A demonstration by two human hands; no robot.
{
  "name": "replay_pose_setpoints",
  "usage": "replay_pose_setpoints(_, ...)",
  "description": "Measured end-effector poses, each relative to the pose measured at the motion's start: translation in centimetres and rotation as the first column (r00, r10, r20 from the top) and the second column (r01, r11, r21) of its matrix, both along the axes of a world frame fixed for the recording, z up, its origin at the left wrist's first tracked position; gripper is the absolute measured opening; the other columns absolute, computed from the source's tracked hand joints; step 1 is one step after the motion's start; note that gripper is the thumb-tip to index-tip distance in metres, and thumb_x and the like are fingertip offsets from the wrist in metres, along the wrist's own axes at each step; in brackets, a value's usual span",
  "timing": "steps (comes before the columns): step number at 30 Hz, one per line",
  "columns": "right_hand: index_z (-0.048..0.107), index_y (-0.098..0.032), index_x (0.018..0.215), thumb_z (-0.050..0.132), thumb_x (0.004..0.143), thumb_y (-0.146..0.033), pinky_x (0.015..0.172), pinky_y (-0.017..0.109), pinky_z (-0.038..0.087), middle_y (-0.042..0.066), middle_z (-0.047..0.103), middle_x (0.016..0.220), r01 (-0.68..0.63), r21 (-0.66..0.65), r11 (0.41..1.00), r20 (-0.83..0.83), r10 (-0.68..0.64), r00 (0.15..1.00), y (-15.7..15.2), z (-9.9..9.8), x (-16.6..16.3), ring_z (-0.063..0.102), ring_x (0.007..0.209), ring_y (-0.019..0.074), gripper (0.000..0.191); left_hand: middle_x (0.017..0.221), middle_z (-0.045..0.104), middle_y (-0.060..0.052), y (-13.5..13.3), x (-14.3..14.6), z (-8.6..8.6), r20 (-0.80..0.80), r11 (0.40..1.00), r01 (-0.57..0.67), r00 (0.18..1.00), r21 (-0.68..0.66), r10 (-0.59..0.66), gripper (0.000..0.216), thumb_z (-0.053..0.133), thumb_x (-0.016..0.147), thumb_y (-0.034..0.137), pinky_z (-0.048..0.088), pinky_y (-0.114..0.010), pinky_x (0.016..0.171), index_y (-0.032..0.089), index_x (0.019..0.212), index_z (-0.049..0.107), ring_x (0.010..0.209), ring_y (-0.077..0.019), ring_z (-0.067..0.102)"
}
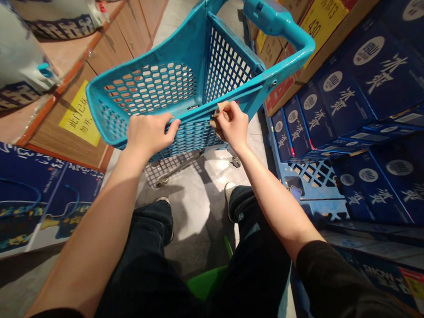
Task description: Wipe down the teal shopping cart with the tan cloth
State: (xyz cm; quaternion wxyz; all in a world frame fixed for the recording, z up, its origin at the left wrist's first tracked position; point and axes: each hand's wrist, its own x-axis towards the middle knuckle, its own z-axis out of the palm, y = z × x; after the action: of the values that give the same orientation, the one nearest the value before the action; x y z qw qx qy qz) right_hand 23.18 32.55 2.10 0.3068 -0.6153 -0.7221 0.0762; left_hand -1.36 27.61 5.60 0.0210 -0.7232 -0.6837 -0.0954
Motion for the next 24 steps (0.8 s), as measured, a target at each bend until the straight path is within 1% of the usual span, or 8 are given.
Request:
replay_pose_setpoints(3,0.08,-0.02,0.123,0.051,0.116,-0.033,0.097,0.041,0.064,0.01,0.081,0.111,0.028,0.068,0.997,-0.018,-0.027,0.999,1.3,-0.1,2.3,0.078,0.107,0.0272,0.033,0.106,0.086,-0.021,0.0,0.1,0.1,-0.001,1.0,-0.004,1.0,-0.011,0.004,0.06,0.04,0.111,0.06,0.047,-0.047,0.085,0.022,0.116,0.087,0.11,-0.0463,0.08)
replay_pose_setpoints(8,0.078,-0.018,0.13,0.043,0.12,-0.037,0.098,0.045,0.064,0.011,0.08,0.113,0.161,0.243,0.957,-0.097,-0.141,0.985,3.5,0.2,5.9,0.078,0.112,0.0295,0.041,0.109,0.087,-0.022,-0.1,0.1,0.1,-0.027,1.0,0.029,0.999,0.001,-0.029,0.06,0.038,0.112,0.057,0.046,-0.047,0.083,0.021,0.117,0.086,0.111,-0.0467,0.081)
replay_pose_setpoints(10,0.075,-0.018,0.127,0.039,0.12,-0.03,0.101,0.043,0.064,0.011,0.08,0.114,0.227,0.211,0.951,-0.141,-0.2,0.97,3.3,0.0,5.4,0.078,0.112,0.0271,0.039,0.107,0.088,-0.022,-0.2,0.0,-0.1,-0.033,0.999,0.039,0.999,0.018,-0.038,0.06,0.038,0.112,0.056,0.046,-0.046,0.082,0.021,0.115,0.086,0.111,-0.0466,0.081)
replay_pose_setpoints(12,0.072,-0.02,0.125,0.04,0.118,-0.023,0.101,0.038,0.063,0.012,0.082,0.12,0.253,0.117,0.96,-0.144,-0.235,0.961,2.3,-0.4,3.9,0.077,0.113,0.0248,0.034,0.104,0.087,-0.021,-0.2,-0.1,-0.3,-0.033,0.998,0.046,0.998,0.037,-0.045,0.058,0.039,0.112,0.056,0.045,-0.046,0.082,0.022,0.114,0.086,0.111,-0.0462,0.081)
replay_pose_setpoints(14,0.071,-0.021,0.124,0.046,0.116,-0.021,0.097,0.036,0.062,0.011,0.083,0.123,0.196,0.018,0.98,-0.074,-0.194,0.978,1.1,-1.0,2.2,0.078,0.112,0.0246,0.025,0.101,0.087,-0.02,-0.2,-0.3,-0.3,-0.031,0.998,0.042,0.999,0.045,-0.04,0.057,0.04,0.111,0.056,0.045,-0.045,0.081,0.023,0.112,0.086,0.11,-0.0461,0.081)
replay_pose_setpoints(17,0.071,-0.022,0.121,0.056,0.115,-0.024,0.091,0.034,0.058,0.011,0.084,0.121,0.057,-0.073,0.996,0.061,-0.052,0.997,0.0,-1.5,1.1,0.078,0.108,0.0255,0.017,0.101,0.086,-0.021,-0.2,-0.5,-0.1,-0.027,1.0,0.017,0.999,0.023,-0.016,0.061,0.039,0.111,0.059,0.045,-0.046,0.081,0.022,0.113,0.087,0.109,-0.0465,0.081)
replay_pose_setpoints(19,0.072,-0.022,0.122,0.055,0.117,-0.029,0.091,0.034,0.056,0.013,0.084,0.121,0.023,-0.067,0.997,0.121,-0.015,0.993,0.1,-1.3,2.0,0.076,0.109,0.0256,0.019,0.102,0.086,-0.021,-0.2,-0.6,0.0,-0.013,1.0,0.003,1.0,0.008,-0.003,0.062,0.039,0.111,0.06,0.046,-0.046,0.082,0.022,0.113,0.087,0.107,-0.0459,0.081)
replay_pose_setpoints(24,0.072,-0.023,0.132,0.034,0.124,-0.043,0.094,0.043,0.059,0.014,0.079,0.122,0.139,0.125,0.982,0.028,-0.143,0.989,2.5,0.3,6.5,0.075,0.114,0.0297,0.043,0.096,0.084,-0.019,-0.3,-0.8,-0.1,0.017,1.0,0.02,1.0,0.02,-0.02,0.057,0.042,0.11,0.058,0.048,-0.048,0.085,0.024,0.112,0.087,0.104,-0.0445,0.078)
